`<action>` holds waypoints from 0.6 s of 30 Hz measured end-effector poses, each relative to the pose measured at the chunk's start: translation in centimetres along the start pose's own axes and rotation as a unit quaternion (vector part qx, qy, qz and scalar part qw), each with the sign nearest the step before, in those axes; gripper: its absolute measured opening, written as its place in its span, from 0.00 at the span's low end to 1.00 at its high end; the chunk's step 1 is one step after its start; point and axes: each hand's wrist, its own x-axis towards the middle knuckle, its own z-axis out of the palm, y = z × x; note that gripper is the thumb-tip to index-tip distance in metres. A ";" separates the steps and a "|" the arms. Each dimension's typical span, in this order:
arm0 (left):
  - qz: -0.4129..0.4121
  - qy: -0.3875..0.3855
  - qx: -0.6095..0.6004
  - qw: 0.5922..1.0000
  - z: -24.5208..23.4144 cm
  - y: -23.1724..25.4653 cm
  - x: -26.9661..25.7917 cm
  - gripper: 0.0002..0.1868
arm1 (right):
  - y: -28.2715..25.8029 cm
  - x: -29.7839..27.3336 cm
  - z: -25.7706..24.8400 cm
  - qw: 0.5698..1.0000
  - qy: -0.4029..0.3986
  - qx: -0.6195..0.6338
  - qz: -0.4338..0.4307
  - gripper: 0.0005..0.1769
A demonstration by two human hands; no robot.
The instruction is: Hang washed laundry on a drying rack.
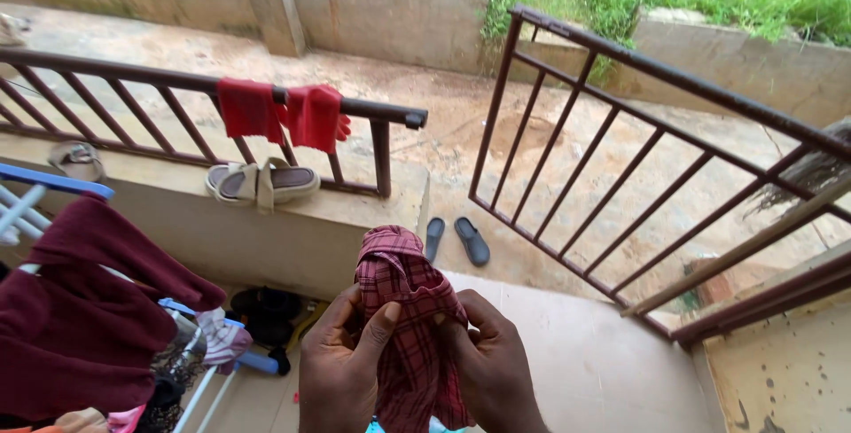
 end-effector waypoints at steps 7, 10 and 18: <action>0.004 0.058 -0.034 0.998 1.5 6.5 -1.1 0.17 | -4.9 0.8 2.3 0.999 -0.001 -0.002 -0.047 0.05; 0.047 0.069 -0.020 0.996 0.7 6.3 -1.1 0.16 | -5.4 1.2 2.2 0.991 -0.081 -0.061 -0.091 0.07; 0.108 0.094 0.037 0.989 -0.5 5.7 -1.4 0.17 | -10.3 0.6 4.3 0.986 -0.125 -0.085 0.063 0.21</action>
